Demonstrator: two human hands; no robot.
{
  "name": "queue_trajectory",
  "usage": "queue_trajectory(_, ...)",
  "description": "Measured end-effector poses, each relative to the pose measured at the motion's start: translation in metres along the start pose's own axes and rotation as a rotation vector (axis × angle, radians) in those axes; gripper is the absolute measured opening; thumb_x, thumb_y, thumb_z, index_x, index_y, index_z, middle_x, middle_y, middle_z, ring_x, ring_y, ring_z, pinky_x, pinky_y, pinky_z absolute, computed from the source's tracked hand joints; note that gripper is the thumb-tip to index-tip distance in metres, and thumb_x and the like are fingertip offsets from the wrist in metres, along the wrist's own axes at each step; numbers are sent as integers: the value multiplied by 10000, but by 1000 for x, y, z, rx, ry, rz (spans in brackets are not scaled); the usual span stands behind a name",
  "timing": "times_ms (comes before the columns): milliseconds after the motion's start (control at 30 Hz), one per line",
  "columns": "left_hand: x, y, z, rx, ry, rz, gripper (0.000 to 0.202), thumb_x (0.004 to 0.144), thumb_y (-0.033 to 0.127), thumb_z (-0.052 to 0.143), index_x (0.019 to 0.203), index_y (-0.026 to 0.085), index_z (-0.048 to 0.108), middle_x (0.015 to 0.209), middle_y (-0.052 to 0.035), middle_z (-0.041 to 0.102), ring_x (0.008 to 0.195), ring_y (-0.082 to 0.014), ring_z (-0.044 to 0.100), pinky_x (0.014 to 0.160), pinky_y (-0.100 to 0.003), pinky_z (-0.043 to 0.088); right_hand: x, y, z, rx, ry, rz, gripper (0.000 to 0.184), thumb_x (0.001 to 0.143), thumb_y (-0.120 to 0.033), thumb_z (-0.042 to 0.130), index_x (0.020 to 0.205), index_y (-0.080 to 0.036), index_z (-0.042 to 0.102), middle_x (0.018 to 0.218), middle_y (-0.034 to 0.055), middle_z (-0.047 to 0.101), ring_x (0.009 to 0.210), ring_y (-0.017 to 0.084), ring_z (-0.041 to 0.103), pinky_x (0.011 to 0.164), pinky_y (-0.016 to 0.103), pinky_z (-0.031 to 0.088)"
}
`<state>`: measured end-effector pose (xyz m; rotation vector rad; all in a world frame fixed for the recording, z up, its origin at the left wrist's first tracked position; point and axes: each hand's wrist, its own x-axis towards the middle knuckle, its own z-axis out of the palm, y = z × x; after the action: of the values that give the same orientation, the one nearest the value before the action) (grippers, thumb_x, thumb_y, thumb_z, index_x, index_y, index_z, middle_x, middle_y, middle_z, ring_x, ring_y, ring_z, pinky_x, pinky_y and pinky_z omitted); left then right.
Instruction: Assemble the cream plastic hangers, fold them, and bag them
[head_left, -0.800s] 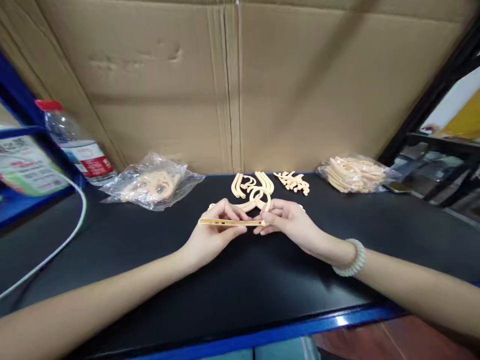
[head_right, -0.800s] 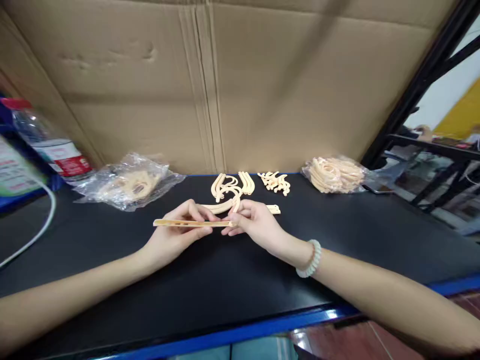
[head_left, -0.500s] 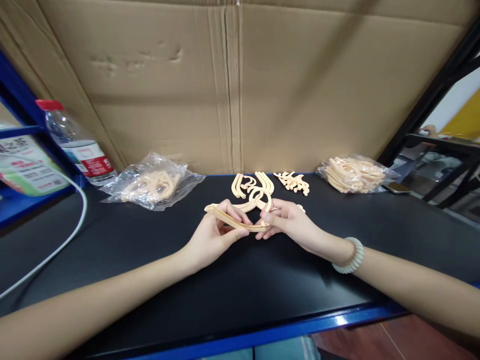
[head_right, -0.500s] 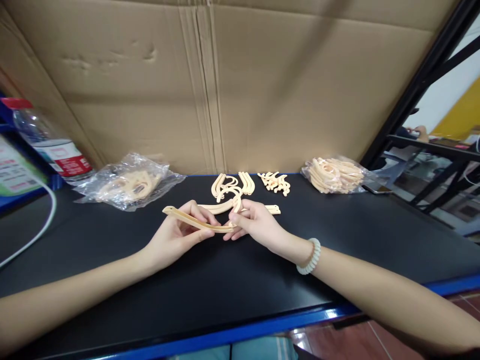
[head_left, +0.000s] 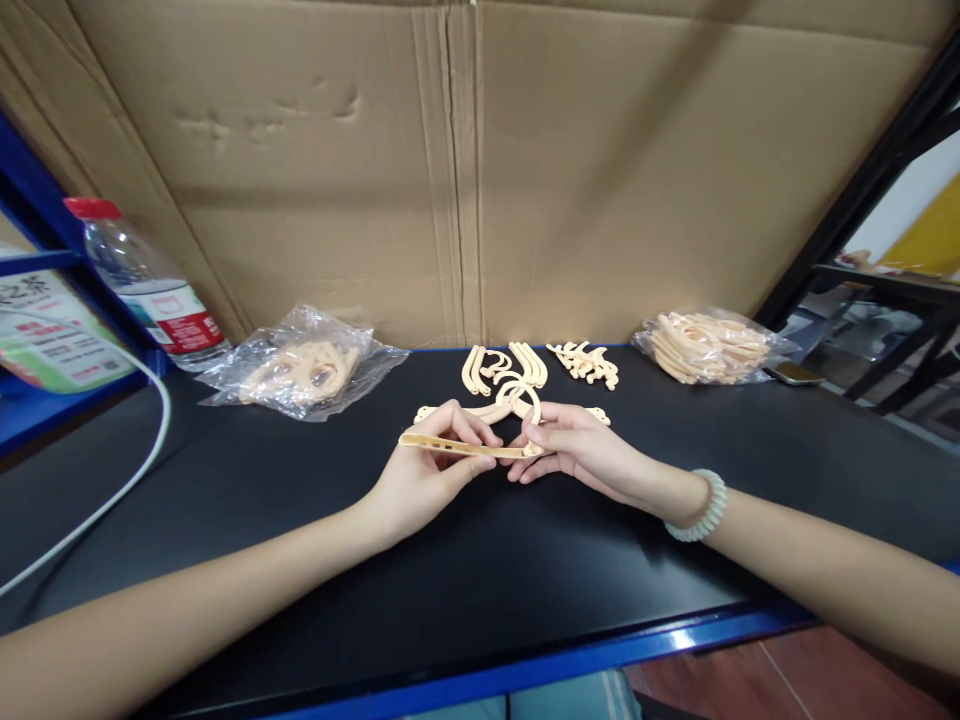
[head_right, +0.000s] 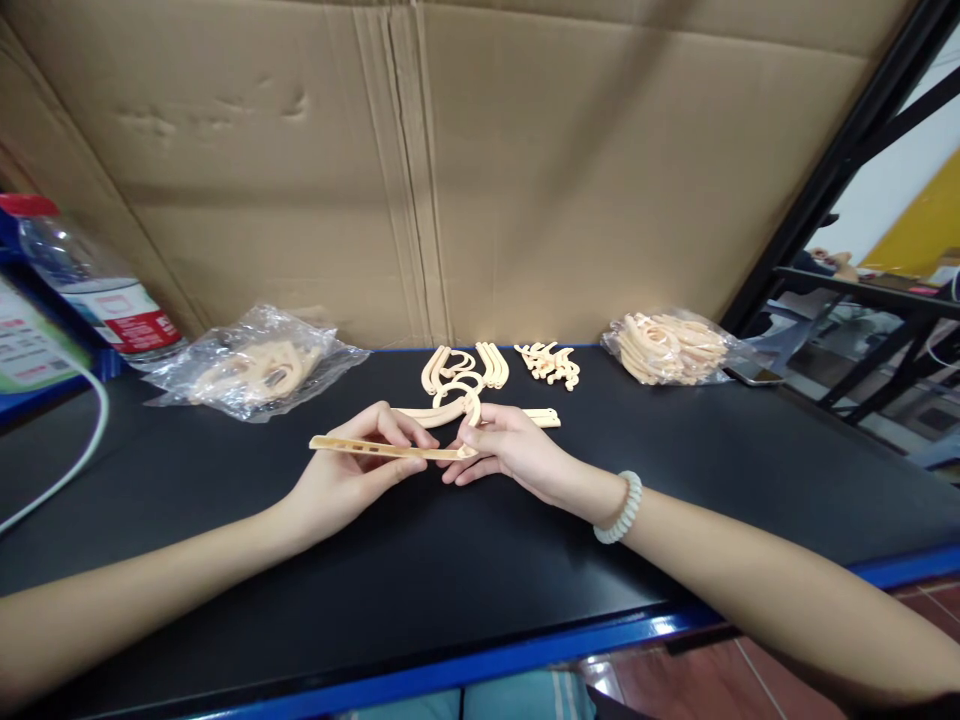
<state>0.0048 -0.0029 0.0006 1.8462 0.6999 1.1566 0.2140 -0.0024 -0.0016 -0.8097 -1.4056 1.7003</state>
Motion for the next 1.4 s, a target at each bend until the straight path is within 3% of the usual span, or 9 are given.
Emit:
queue_trajectory(467,-3,-2,1,-3,-26,-2,178,802,132,673,732,169,513,838,-26,618,834,-168,653,701,-279,532,2,1,5,-138,35,-26,384,785,-496,699,777,-170,497,744,54,693,724,204,724,697,317,583)
queue_trajectory(933,-3,3,4,-45,-24,-96,182,776,222,715,770,171,540,830,-15,599,791,-160,627,665,-274,536,4,7,7,-260,57,-147,267,833,-403,635,803,-184,486,661,-3,662,616,174,711,598,289,587)
queue_trajectory(1100,0,4,3,-73,51,-143,223,726,241,758,744,167,548,799,6,582,765,-154,622,702,-292,536,3,8,9,-291,88,-185,282,840,-440,630,827,-185,509,682,8,661,637,178,704,606,295,574)
queue_trajectory(1233,2,2,3,-169,155,-289,243,679,226,798,755,156,578,783,19,617,783,-149,638,795,-303,524,2,5,7,-390,149,-288,255,841,-422,640,807,-175,585,774,34,647,714,162,654,598,269,541)
queue_trajectory(1400,1,4,5,-324,257,-403,280,668,222,814,831,152,597,849,-8,671,853,-153,641,817,-294,523,4,3,3,-443,219,-324,259,812,-425,678,797,-171,631,705,-4,565,554,101,498,482,231,437)
